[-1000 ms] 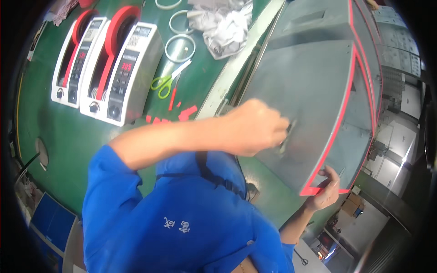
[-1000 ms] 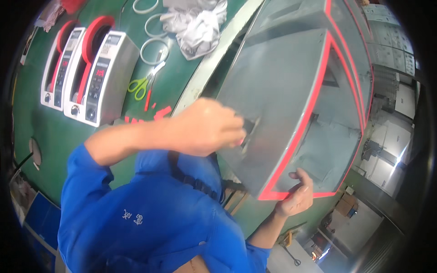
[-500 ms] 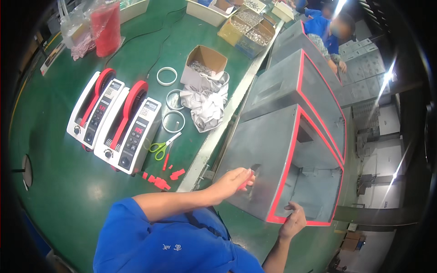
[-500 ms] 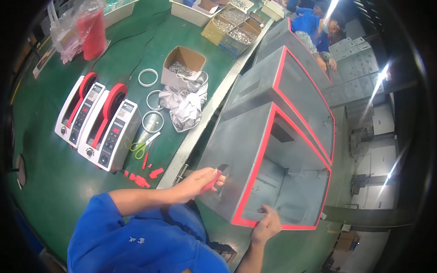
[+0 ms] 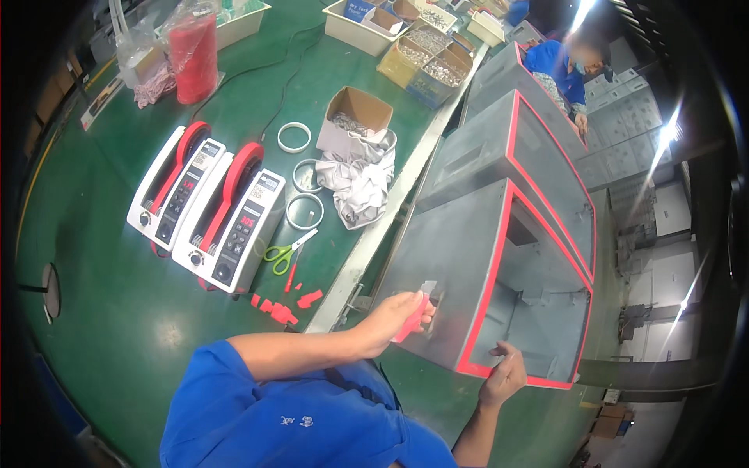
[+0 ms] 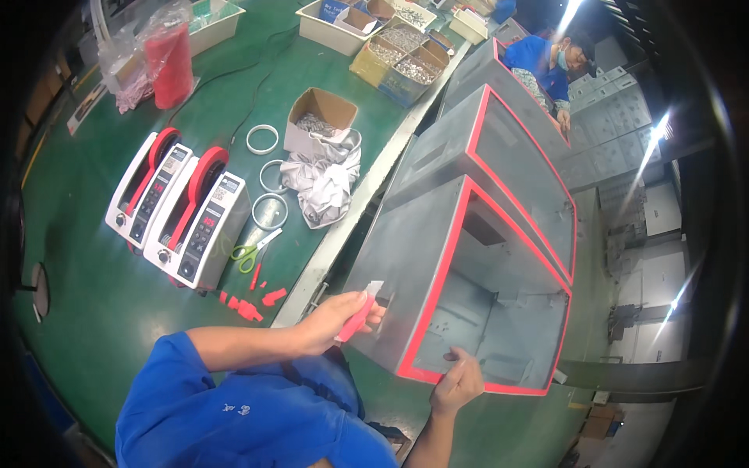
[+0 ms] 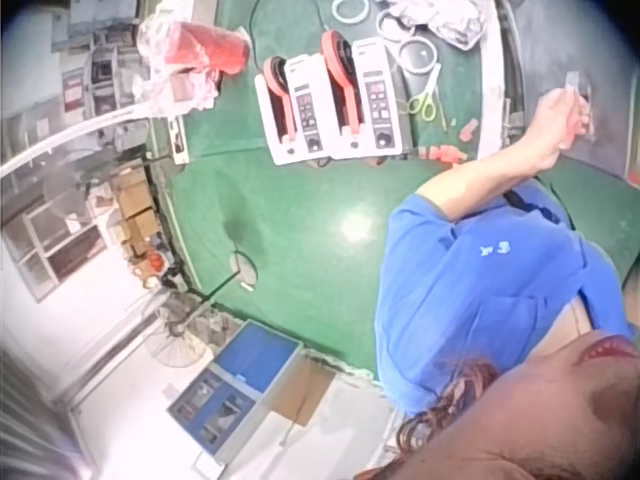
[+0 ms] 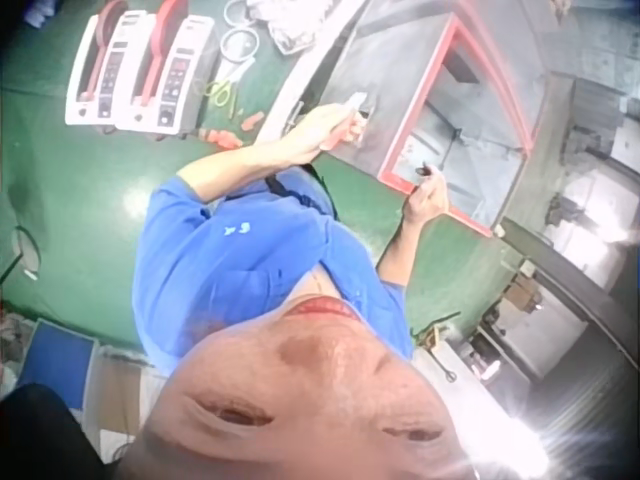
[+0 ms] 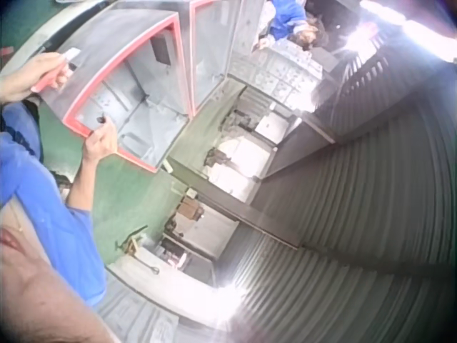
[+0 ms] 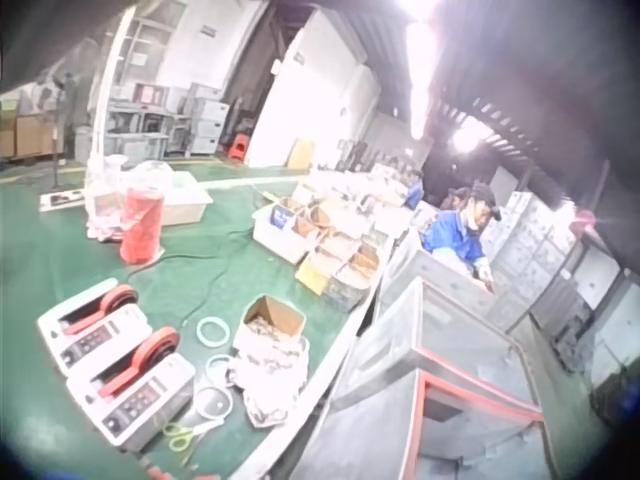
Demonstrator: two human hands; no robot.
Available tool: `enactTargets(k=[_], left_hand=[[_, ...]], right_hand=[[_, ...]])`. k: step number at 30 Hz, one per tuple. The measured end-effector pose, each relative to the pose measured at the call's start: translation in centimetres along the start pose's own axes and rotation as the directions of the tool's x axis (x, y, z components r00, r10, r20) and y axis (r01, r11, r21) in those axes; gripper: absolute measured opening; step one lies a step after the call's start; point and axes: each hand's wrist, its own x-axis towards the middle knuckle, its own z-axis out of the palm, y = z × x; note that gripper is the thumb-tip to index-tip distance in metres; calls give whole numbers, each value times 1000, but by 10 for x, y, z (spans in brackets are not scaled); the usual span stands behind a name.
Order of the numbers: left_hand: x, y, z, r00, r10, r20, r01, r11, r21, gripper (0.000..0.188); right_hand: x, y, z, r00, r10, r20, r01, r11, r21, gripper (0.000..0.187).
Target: The person applies red tape along the edges of a large, gray, curved panel. They use a pink tool to smooth the tape and press it firmly onto the surface, working around the perimeter and a central rectangular cutout.
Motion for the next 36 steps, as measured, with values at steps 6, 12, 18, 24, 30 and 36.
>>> enactTargets(k=[6, 12, 18, 24, 30, 36], left_hand=[[1, 5, -4, 998, 32, 46, -39, 987, 157, 42], [2, 15, -5, 996, -1, 88, -19, 974, 224, 43], [7, 13, -22, 998, -28, 51, 5, 918, 395, 35], [9, 7, -49, 759, 438, 482, -513, -55, 857, 21], [19, 24, -36, 636, 415, 651, -647, -174, 743, 14], [46, 20, -33, 522, 553, 649, -695, -166, 700, 15]], right_hand=[[-2, 6, 3, 1000, -7, 18, 7, 1000, -3, 33], [1, -2, 5, 998, 56, -3, -56, 997, 51, 35], [0, 3, 5, 999, 31, 28, -32, 998, 55, 40], [0, 5, 4, 999, 43, 33, -44, 998, 33, 42], [-1, 7, 4, 997, 53, 47, -54, 998, 34, 41], [-1, 7, 3, 997, 67, 42, -69, 997, 46, 41]])
